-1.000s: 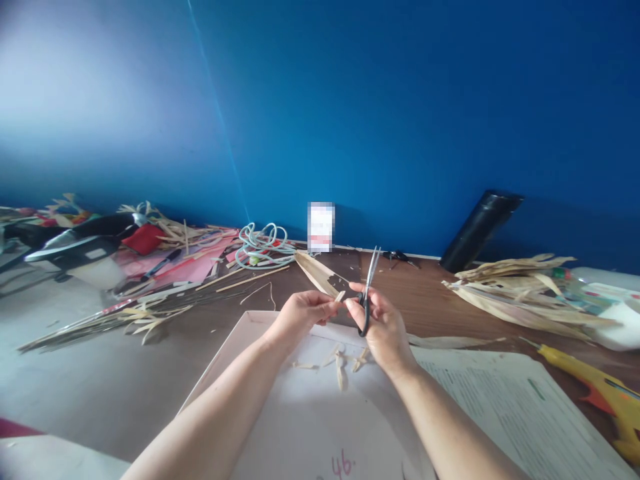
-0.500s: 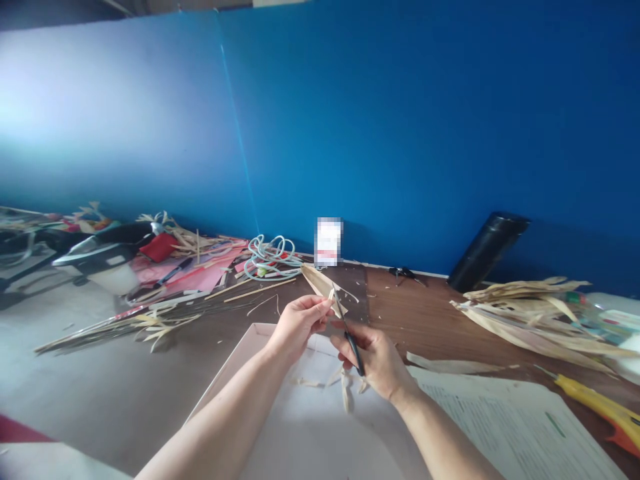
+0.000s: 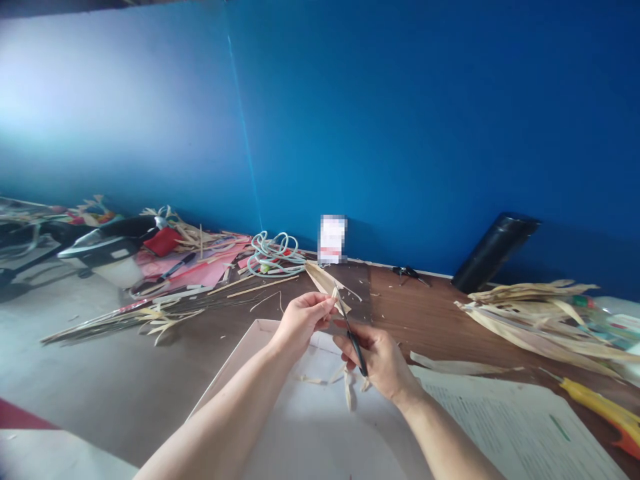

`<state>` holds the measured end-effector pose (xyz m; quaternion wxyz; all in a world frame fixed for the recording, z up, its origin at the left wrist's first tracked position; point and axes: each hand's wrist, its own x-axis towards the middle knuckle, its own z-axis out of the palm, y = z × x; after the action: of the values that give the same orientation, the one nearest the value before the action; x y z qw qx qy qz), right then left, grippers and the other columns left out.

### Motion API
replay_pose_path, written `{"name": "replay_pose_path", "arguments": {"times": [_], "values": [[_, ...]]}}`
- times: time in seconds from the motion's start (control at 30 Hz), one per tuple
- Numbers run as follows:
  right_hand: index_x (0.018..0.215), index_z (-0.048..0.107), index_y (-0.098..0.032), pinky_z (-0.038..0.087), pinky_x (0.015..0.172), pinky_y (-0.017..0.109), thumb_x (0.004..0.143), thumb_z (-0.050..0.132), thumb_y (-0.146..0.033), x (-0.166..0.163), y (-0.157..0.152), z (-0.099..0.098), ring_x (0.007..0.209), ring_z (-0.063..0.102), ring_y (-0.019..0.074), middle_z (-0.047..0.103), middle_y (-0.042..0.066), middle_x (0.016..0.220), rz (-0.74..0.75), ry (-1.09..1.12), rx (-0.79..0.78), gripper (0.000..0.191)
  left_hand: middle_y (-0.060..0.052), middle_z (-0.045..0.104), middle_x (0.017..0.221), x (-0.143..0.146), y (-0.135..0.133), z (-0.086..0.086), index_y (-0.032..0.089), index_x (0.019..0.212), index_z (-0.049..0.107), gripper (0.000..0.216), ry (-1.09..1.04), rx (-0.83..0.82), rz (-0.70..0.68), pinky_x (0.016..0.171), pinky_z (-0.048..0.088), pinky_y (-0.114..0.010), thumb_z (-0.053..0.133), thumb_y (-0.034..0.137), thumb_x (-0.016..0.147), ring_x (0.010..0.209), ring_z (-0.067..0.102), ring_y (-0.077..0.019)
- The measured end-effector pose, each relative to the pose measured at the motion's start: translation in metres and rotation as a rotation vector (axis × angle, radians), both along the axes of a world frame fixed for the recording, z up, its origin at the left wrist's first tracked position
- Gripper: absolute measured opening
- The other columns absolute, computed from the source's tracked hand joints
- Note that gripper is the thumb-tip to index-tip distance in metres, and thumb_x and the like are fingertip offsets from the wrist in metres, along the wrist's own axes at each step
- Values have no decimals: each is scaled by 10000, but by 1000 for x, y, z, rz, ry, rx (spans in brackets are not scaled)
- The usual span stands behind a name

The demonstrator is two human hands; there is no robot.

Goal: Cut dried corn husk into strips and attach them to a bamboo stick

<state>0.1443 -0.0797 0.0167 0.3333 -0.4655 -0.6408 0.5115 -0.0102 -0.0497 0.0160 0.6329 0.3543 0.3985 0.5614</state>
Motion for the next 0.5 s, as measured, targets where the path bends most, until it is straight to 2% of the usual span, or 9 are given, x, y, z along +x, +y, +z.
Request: {"name": "replay_pose_path", "arguments": {"times": [0.27,0.5], "values": [[1099,652,-148,419,478,221,719,668,-473,-3,-1,1,523,496,120,533,-14,578,-33,5,-13,500,-39,594,635,2,0,0,87,726,620,246,-8,-8,3,480,358,-170,719,292,633,501,456,-47],[1127,639,-157,420,496,206,757,654,-400,-2,-1,-1,524,490,103,550,-18,595,-27,5,10,443,-43,601,651,2,1,-4,91,738,625,274,-10,10,-16,491,365,-170,724,323,633,520,469,-50]]}}
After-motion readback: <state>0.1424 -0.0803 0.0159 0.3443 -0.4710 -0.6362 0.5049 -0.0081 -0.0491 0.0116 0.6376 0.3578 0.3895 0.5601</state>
